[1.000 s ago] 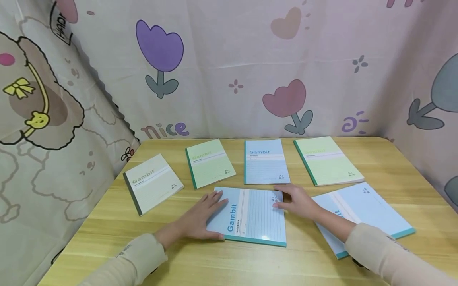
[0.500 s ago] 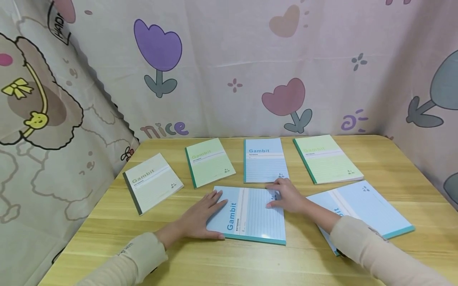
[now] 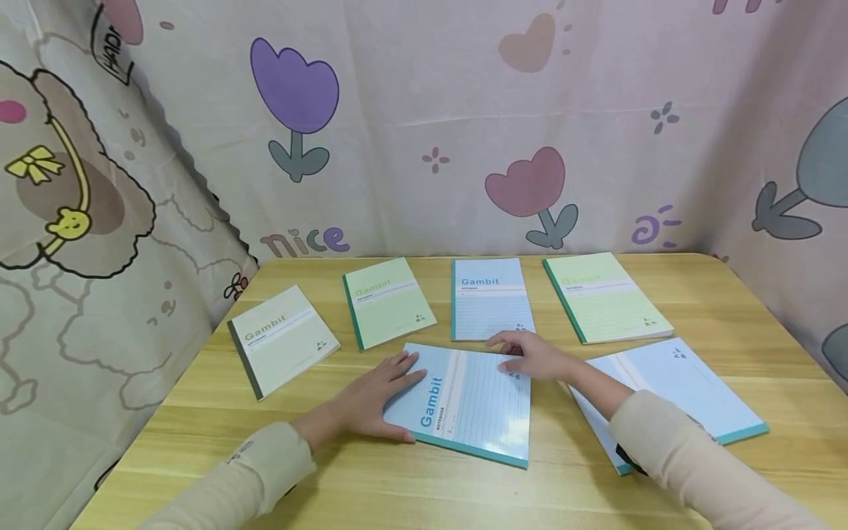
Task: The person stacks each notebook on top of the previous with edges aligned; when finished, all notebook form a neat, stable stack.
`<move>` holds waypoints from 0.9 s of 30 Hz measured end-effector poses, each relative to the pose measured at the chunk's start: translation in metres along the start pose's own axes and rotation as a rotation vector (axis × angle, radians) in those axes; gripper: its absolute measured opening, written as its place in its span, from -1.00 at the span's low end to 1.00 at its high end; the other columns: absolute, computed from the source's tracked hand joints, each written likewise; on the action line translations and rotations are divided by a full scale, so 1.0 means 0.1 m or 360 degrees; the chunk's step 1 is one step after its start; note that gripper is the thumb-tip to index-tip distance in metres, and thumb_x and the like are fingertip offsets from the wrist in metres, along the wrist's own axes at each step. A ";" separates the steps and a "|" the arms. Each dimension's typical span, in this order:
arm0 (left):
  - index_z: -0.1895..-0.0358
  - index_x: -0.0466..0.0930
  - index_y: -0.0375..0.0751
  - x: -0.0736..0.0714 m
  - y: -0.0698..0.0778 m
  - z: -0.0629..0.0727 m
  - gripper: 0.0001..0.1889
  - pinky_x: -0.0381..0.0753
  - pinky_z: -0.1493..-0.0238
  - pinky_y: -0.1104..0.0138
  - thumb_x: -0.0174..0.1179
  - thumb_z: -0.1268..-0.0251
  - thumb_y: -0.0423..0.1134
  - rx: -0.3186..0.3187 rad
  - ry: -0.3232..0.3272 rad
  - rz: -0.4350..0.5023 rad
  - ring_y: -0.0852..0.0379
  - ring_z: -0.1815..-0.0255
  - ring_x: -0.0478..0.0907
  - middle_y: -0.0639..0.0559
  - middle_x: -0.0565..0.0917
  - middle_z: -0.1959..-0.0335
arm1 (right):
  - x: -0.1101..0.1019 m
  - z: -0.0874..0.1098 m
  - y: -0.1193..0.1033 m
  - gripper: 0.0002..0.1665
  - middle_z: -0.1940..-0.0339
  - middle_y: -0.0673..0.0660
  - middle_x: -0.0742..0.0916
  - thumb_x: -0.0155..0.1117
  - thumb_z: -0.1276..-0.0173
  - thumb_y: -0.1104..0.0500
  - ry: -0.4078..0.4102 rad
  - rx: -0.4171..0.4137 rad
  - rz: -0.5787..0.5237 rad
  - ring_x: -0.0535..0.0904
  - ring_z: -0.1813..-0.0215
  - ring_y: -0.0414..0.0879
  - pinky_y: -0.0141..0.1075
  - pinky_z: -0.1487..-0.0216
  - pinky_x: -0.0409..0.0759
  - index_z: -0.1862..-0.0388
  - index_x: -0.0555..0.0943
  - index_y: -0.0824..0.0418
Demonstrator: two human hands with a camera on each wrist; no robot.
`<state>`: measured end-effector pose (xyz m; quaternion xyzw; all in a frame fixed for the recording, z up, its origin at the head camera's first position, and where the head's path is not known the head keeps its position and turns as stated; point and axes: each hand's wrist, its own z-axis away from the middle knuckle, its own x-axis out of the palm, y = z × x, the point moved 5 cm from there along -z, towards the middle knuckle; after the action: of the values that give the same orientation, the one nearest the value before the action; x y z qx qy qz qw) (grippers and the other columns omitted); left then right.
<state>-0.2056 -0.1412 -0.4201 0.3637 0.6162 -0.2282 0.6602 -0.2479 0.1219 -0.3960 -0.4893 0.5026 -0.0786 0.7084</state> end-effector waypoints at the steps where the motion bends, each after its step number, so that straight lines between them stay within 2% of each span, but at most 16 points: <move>1: -0.45 0.07 0.00 0.00 0.00 -0.01 0.01 0.08 -0.42 0.00 -0.01 0.05 0.52 0.0015 0.0000 -0.0005 -0.08 -0.51 -0.10 -0.08 0.00 -0.50 | -0.01 0.00 0.01 -0.62 0.19 0.27 0.65 0.19 -0.27 0.33 -0.0043 -0.0015 -0.0062 0.46 0.26 -0.15 -0.34 0.17 0.50 -0.07 0.51 0.38; 4: -0.45 0.06 0.00 0.02 -0.02 -0.03 0.02 0.06 -0.43 0.02 -0.05 0.04 0.54 0.0053 -0.0003 -0.0020 -0.07 -0.52 -0.10 -0.08 -0.01 -0.51 | -0.03 0.00 0.03 -0.69 0.07 0.27 0.67 0.10 -0.31 0.35 -0.0157 -0.0008 -0.0177 0.51 0.11 -0.15 -0.40 0.08 0.51 -0.03 0.56 0.32; 7: -0.45 0.07 -0.04 0.00 -0.03 -0.05 0.02 0.10 -0.41 -0.01 -0.08 0.03 0.55 0.0082 0.0054 -0.0027 -0.11 -0.50 -0.06 -0.12 -0.01 -0.50 | -0.09 0.03 0.03 -0.70 -0.05 0.23 0.65 0.08 -0.33 0.33 -0.0191 0.0038 -0.0244 0.53 -0.02 -0.13 -0.41 -0.01 0.51 -0.01 0.59 0.29; 10: -0.44 0.08 -0.10 -0.04 -0.05 -0.07 0.02 0.15 -0.38 -0.03 -0.05 0.01 0.52 0.0076 0.0173 -0.0015 -0.17 -0.49 -0.03 -0.18 0.00 -0.49 | -0.17 0.06 0.01 -0.69 -0.03 0.26 0.63 0.06 -0.33 0.33 -0.0158 0.0083 -0.0346 0.58 0.13 -0.15 -0.40 0.11 0.56 -0.04 0.56 0.31; 13: -0.44 0.07 -0.18 -0.10 -0.08 -0.11 0.02 0.13 -0.39 -0.02 0.06 0.00 0.44 0.0004 0.0317 0.0032 -0.18 -0.49 -0.04 -0.22 0.00 -0.49 | -0.27 0.10 -0.01 -0.67 -0.03 0.29 0.61 0.03 -0.34 0.33 -0.0061 0.0113 -0.0406 0.58 0.20 -0.20 -0.41 0.18 0.56 -0.06 0.54 0.31; 16: -0.45 0.01 -0.21 -0.16 -0.09 -0.15 0.01 0.09 -0.40 -0.04 0.19 -0.02 0.31 -0.0151 0.0446 0.0138 -0.19 -0.50 -0.10 -0.23 -0.05 -0.49 | -0.37 0.14 -0.03 -0.66 -0.09 0.30 0.56 0.00 -0.35 0.34 0.0061 0.0123 -0.0412 0.56 0.19 -0.22 -0.41 0.16 0.54 -0.08 0.52 0.32; 18: -0.46 -0.05 -0.20 -0.19 -0.10 -0.19 0.00 0.06 -0.38 -0.12 0.21 -0.06 0.24 -0.0314 0.0530 0.0278 -0.23 -0.50 -0.16 -0.24 -0.10 -0.50 | -0.41 0.17 -0.03 -0.64 -0.07 0.30 0.57 -0.01 -0.36 0.34 0.0140 0.0143 -0.0474 0.59 0.22 -0.22 -0.39 0.18 0.58 -0.11 0.49 0.35; 22: -0.49 -0.17 -0.12 -0.21 -0.11 -0.29 0.00 -0.01 -0.35 -0.23 0.16 -0.12 0.24 -0.0639 0.0658 0.0642 -0.24 -0.50 -0.22 -0.21 -0.17 -0.51 | -0.48 0.21 -0.02 -0.60 0.18 0.17 0.67 -0.02 -0.38 0.34 0.0323 0.0211 -0.0619 0.62 0.41 -0.23 -0.34 0.42 0.60 -0.18 0.42 0.41; 24: -0.49 -0.20 -0.07 -0.21 -0.10 -0.35 -0.02 -0.03 -0.38 -0.19 0.14 -0.14 0.23 -0.0724 0.0706 0.0861 -0.21 -0.51 -0.19 -0.16 -0.14 -0.52 | -0.50 0.22 -0.03 -0.59 0.24 0.05 0.67 0.00 -0.38 0.32 0.0455 0.0247 -0.0657 0.59 0.45 -0.26 -0.37 0.49 0.56 -0.19 0.40 0.42; 27: -0.49 -0.23 -0.07 -0.22 -0.03 -0.47 -0.07 -0.02 -0.42 -0.10 0.12 -0.21 0.16 -0.0750 0.0735 0.1157 -0.17 -0.50 -0.12 -0.13 -0.08 -0.51 | -0.52 0.22 -0.05 -0.57 0.19 -0.02 0.61 0.01 -0.38 0.32 0.0664 0.0296 -0.0713 0.56 0.44 -0.32 -0.43 0.50 0.54 -0.21 0.38 0.42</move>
<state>-0.2418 -0.1107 -0.3980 0.4370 0.6146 0.2492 0.6077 -0.2535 0.1642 -0.3593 -0.4943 0.5074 -0.3768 0.5969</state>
